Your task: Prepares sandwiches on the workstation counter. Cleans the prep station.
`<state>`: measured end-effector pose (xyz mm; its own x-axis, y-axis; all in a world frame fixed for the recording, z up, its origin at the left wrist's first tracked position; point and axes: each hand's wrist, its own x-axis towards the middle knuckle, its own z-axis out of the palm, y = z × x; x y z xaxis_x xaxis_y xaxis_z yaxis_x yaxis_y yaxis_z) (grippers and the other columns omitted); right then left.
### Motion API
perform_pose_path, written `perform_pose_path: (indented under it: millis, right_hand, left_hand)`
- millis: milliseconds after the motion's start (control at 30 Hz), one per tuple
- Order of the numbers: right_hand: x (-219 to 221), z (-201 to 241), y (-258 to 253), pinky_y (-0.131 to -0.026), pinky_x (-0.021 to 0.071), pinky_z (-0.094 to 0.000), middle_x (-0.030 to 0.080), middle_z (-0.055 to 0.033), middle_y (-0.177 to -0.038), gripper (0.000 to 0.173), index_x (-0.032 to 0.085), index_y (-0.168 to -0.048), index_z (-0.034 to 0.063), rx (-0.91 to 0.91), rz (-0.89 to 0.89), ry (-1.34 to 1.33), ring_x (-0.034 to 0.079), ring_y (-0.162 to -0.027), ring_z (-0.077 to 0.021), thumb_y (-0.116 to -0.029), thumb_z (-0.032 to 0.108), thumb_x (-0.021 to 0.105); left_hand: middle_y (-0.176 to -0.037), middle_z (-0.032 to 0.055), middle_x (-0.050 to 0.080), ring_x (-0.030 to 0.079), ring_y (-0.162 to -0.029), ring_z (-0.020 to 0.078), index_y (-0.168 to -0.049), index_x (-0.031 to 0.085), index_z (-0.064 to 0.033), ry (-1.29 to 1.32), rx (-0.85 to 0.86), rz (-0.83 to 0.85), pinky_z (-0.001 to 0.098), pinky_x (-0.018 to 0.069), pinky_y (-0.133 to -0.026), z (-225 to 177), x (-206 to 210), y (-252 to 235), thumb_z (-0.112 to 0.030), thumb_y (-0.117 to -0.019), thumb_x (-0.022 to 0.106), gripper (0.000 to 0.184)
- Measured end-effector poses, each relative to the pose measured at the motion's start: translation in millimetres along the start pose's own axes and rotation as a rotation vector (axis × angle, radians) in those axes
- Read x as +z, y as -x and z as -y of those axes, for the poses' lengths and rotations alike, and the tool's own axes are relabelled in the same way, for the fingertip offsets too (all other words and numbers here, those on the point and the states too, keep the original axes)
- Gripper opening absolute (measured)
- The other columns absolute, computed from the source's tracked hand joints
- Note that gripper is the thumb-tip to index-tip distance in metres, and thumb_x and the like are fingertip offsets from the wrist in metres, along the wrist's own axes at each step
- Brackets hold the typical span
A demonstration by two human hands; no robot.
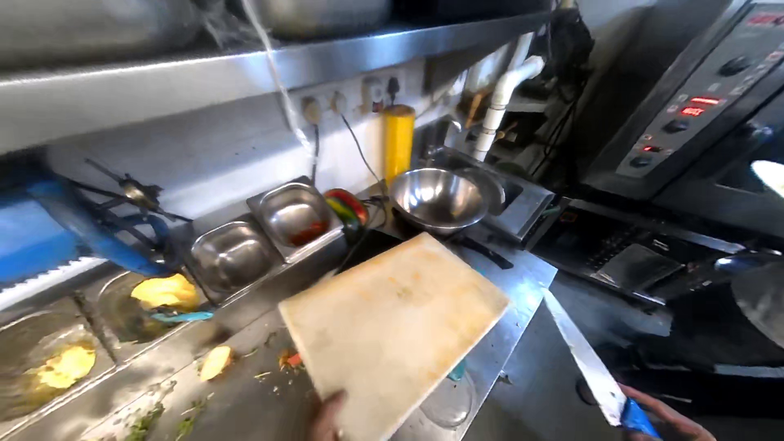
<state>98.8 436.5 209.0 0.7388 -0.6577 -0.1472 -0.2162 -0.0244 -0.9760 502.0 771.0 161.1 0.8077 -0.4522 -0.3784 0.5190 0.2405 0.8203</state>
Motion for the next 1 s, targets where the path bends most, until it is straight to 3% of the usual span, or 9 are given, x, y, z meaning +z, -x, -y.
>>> perform_pose_path:
  millis: [67,167,300,400,533,633,767,900,1000]
  right_hand:
    - [43,15,-43,-0.064,0.0627,-0.035,0.073,-0.003,-0.111,0.063,0.055,-0.144,0.0075,-0.021,0.019,0.125,0.071,-0.077,-0.0145,-0.0849,0.007,0.076]
    - [109,23,-123,-0.071,0.0625,-0.0326,0.076,-0.0018,-0.1,0.057,0.065,-0.137,0.0112,-0.091,0.074,0.393,0.071,-0.079,-0.0111,-0.0823,0.022,0.079]
    - [190,24,-209,-0.074,0.0621,-0.0426,0.076,-0.0038,-0.096,0.054,0.067,-0.136,0.0194,-0.178,0.194,0.657,0.072,-0.079,-0.0152,-0.0841,0.025,0.078]
    - [215,17,-226,-0.079,0.0592,-0.0518,0.073,-0.0134,-0.106,0.047,0.069,-0.133,0.0116,-0.341,0.177,0.763,0.071,-0.088,-0.0261,-0.0887,0.023,0.078]
    - [189,-2,-196,-0.089,0.0573,-0.0489,0.068,-0.0231,-0.116,0.034,0.063,-0.129,-0.0038,-0.293,-0.216,0.628,0.069,-0.1,-0.0305,-0.1043,0.019,0.056]
    - [165,-34,-147,-0.088,0.0545,-0.0545,0.068,-0.0273,-0.108,0.031,0.062,-0.123,-0.0089,-0.01,-0.475,0.69,0.068,-0.095,-0.0366,-0.1032,0.014,0.055]
    - [204,-85,-81,-0.105,0.0487,-0.058,0.063,-0.0243,-0.133,0.04,0.072,-0.122,0.001,-0.138,-0.156,0.914,0.06,-0.124,-0.0414,-0.0953,0.03,0.068]
    - [267,-105,-33,-0.11,0.0399,-0.0667,0.059,-0.0185,-0.143,0.055,0.074,-0.128,0.0251,-0.353,-0.02,1.008,0.054,-0.135,-0.0409,-0.0893,0.063,0.065]
    - [286,-108,-8,-0.104,0.0473,-0.0593,0.063,-0.0112,-0.141,0.048,0.074,-0.127,0.0275,-0.438,0.07,0.979,0.059,-0.13,-0.0345,-0.0926,0.06,0.064]
  left_hand:
    - [-0.095,0.01,0.075,0.074,-0.084,0.0194,-0.121,0.057,-0.0003,0.066,-0.024,0.01,0.0407,0.0639,-0.076,20,10,-14,-0.01,-0.0948,0.053,0.028]
    - [-0.103,0.0182,0.073,0.074,-0.092,0.0268,-0.126,0.055,0.0038,0.158,-0.149,0.049,0.0467,0.0629,-0.081,46,19,-23,-0.008,-0.0969,0.058,0.032]
    - [-0.115,0.0167,0.069,0.07,-0.101,0.0242,-0.135,0.05,0.0022,0.105,-0.24,0.05,0.0432,0.06,-0.088,62,12,-26,-0.01,-0.0989,0.064,0.04]
    - [-0.127,0.0154,0.063,0.068,-0.109,0.0235,-0.149,0.035,-0.0024,0.035,-0.245,0.153,0.0417,0.0585,-0.093,48,-13,-18,-0.019,-0.1043,0.057,0.053]
    - [-0.133,0.0125,0.067,0.068,-0.118,0.0244,-0.15,0.043,-0.001,-0.332,0.09,0.127,0.0422,0.0573,-0.102,10,-77,25,-0.02,-0.1056,0.054,0.05]
    - [-0.126,0.0107,0.07,0.069,-0.114,0.0193,-0.137,0.059,0.0009,-0.96,0.403,-0.157,0.0401,0.0581,-0.097,14,-134,84,-0.031,-0.099,0.057,0.049]
    - [-0.147,0.0288,0.051,0.042,-0.144,0.0436,-0.143,0.052,0.0025,-1.474,0.592,-0.155,0.0661,0.0229,-0.118,74,-219,166,-0.049,-0.0971,0.062,0.07]
    - [-0.152,0.025,0.048,0.036,-0.147,0.0463,-0.149,0.051,-0.0083,-1.677,0.569,-0.151,0.0713,0.0157,-0.118,97,-242,197,-0.054,-0.0964,0.059,0.07]
    - [-0.161,0.0194,0.039,0.029,-0.152,0.0396,-0.153,0.047,-0.0135,-1.726,0.521,-0.177,0.0678,0.0115,-0.121,91,-253,196,-0.056,-0.0994,0.05,0.069]
